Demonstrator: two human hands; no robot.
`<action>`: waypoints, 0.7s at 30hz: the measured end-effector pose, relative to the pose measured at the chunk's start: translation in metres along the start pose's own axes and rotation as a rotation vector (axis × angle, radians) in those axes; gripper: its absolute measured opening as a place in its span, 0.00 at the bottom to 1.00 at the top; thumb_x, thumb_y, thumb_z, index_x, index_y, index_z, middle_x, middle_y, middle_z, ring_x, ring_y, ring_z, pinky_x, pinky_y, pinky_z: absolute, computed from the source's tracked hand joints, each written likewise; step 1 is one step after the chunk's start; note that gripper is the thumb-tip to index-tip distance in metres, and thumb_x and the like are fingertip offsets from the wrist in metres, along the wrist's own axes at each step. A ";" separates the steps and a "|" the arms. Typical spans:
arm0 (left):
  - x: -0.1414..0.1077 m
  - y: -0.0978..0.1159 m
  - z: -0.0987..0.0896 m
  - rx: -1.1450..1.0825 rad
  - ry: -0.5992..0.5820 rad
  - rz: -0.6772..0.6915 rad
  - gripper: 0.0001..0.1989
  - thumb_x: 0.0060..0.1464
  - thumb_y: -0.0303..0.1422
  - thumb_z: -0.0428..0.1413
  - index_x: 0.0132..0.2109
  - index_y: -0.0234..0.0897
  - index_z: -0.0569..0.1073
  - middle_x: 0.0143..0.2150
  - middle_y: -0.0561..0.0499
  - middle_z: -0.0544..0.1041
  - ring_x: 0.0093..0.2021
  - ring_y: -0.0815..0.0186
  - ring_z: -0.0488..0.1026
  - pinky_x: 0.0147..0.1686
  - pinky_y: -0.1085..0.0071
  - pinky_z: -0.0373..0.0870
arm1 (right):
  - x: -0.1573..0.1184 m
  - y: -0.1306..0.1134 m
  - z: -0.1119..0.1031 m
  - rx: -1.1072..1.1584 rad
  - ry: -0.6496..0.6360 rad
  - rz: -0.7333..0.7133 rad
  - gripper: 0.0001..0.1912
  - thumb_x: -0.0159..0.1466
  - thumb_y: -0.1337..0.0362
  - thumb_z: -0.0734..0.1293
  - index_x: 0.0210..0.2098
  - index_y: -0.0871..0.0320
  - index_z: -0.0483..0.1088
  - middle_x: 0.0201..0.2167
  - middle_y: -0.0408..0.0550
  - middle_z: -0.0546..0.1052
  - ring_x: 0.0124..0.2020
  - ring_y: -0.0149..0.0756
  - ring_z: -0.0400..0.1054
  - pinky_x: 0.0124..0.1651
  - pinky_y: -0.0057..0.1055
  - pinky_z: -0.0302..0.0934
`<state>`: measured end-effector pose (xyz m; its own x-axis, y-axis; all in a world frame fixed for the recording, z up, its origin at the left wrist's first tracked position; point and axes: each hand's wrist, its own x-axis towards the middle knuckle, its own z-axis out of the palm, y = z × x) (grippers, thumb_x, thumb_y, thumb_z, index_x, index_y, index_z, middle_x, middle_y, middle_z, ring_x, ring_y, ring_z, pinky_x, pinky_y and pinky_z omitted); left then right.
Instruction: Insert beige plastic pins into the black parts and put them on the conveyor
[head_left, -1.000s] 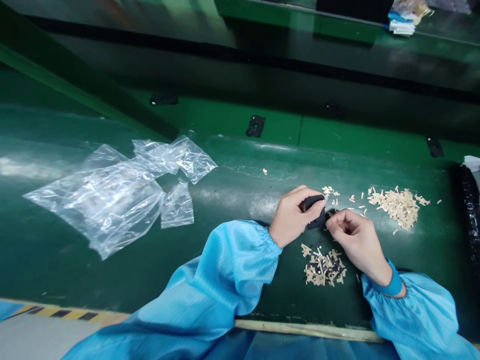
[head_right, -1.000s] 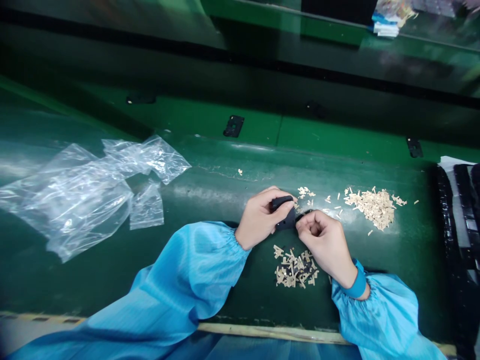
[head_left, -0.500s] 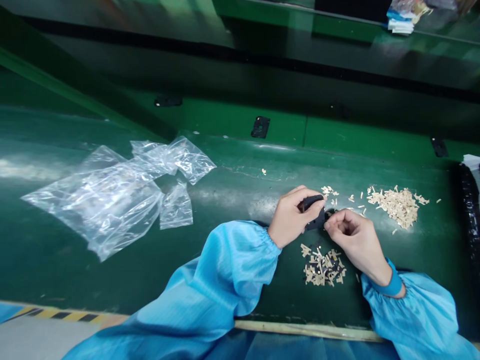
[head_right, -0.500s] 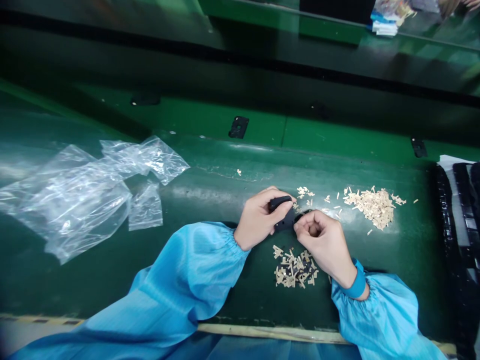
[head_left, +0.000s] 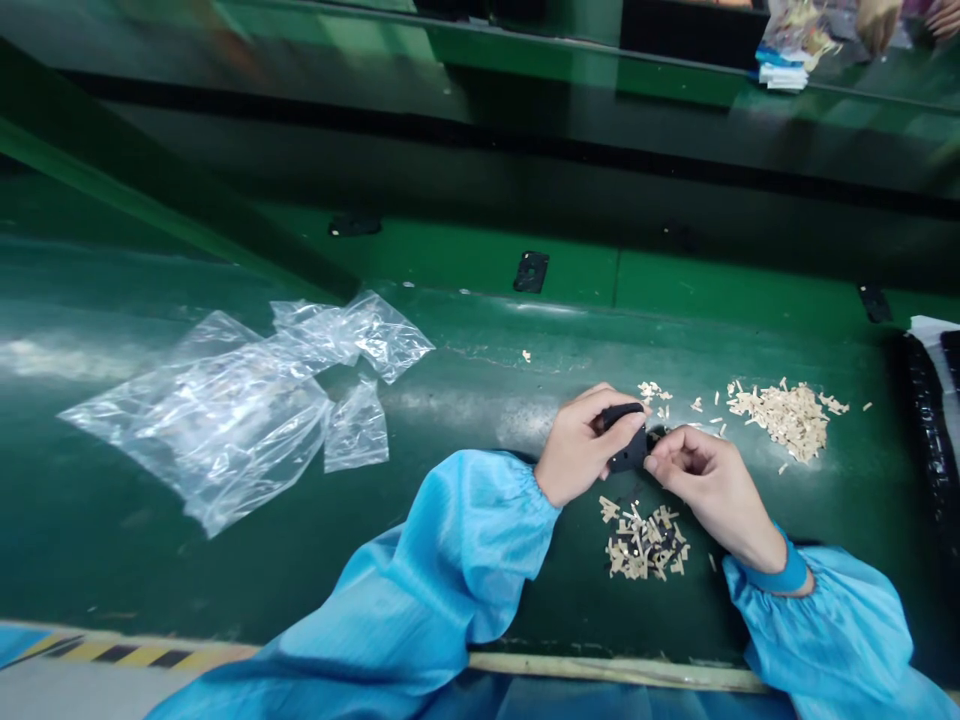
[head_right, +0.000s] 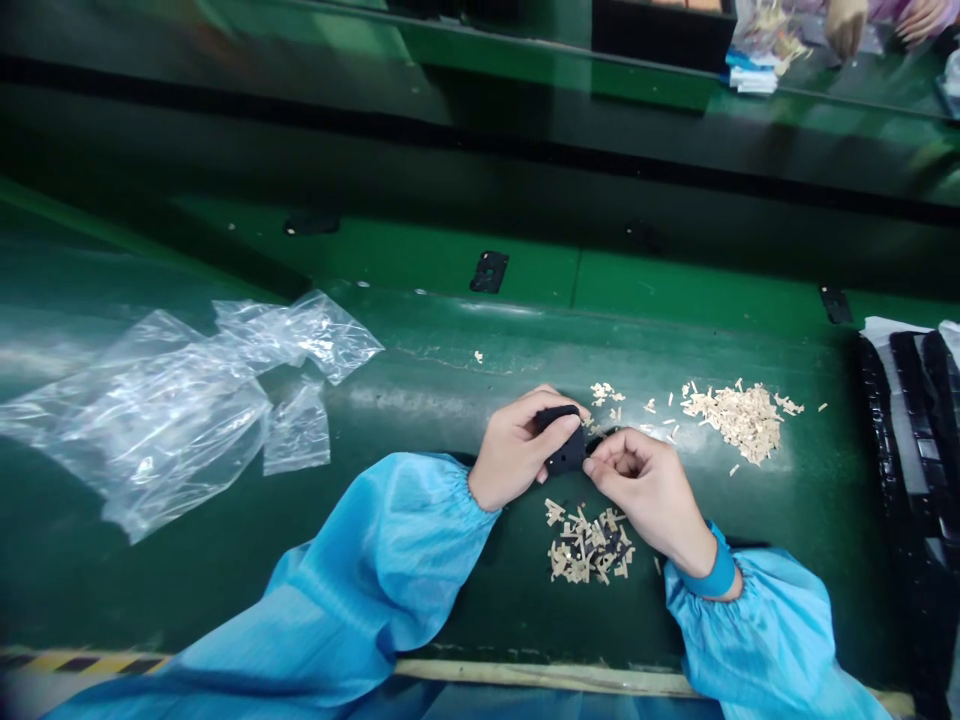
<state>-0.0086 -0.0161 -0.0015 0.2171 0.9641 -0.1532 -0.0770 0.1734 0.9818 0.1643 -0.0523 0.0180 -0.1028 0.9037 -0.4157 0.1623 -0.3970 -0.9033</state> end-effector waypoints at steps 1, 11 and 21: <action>0.000 0.000 0.000 -0.010 -0.007 -0.001 0.12 0.59 0.40 0.61 0.41 0.35 0.80 0.37 0.51 0.72 0.18 0.79 0.64 0.09 0.83 0.59 | 0.000 -0.001 -0.001 0.019 -0.009 0.010 0.17 0.54 0.51 0.77 0.28 0.58 0.73 0.22 0.41 0.71 0.21 0.28 0.58 0.23 0.26 0.51; 0.000 -0.003 -0.004 -0.062 -0.067 0.012 0.19 0.57 0.48 0.62 0.42 0.35 0.81 0.37 0.51 0.72 0.17 0.80 0.63 0.09 0.82 0.58 | -0.002 -0.007 -0.001 0.146 -0.085 0.035 0.18 0.56 0.52 0.77 0.26 0.58 0.70 0.19 0.37 0.67 0.20 0.26 0.55 0.25 0.27 0.52; 0.001 -0.005 -0.003 -0.101 -0.017 -0.037 0.20 0.56 0.49 0.62 0.44 0.37 0.80 0.37 0.52 0.75 0.15 0.80 0.64 0.08 0.82 0.60 | -0.001 0.004 -0.013 0.246 -0.113 0.026 0.18 0.63 0.49 0.73 0.30 0.57 0.68 0.19 0.34 0.60 0.20 0.26 0.48 0.23 0.28 0.42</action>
<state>-0.0109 -0.0158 -0.0067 0.2376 0.9534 -0.1862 -0.1664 0.2288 0.9591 0.1773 -0.0525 0.0161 -0.2125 0.8744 -0.4361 -0.0756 -0.4597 -0.8849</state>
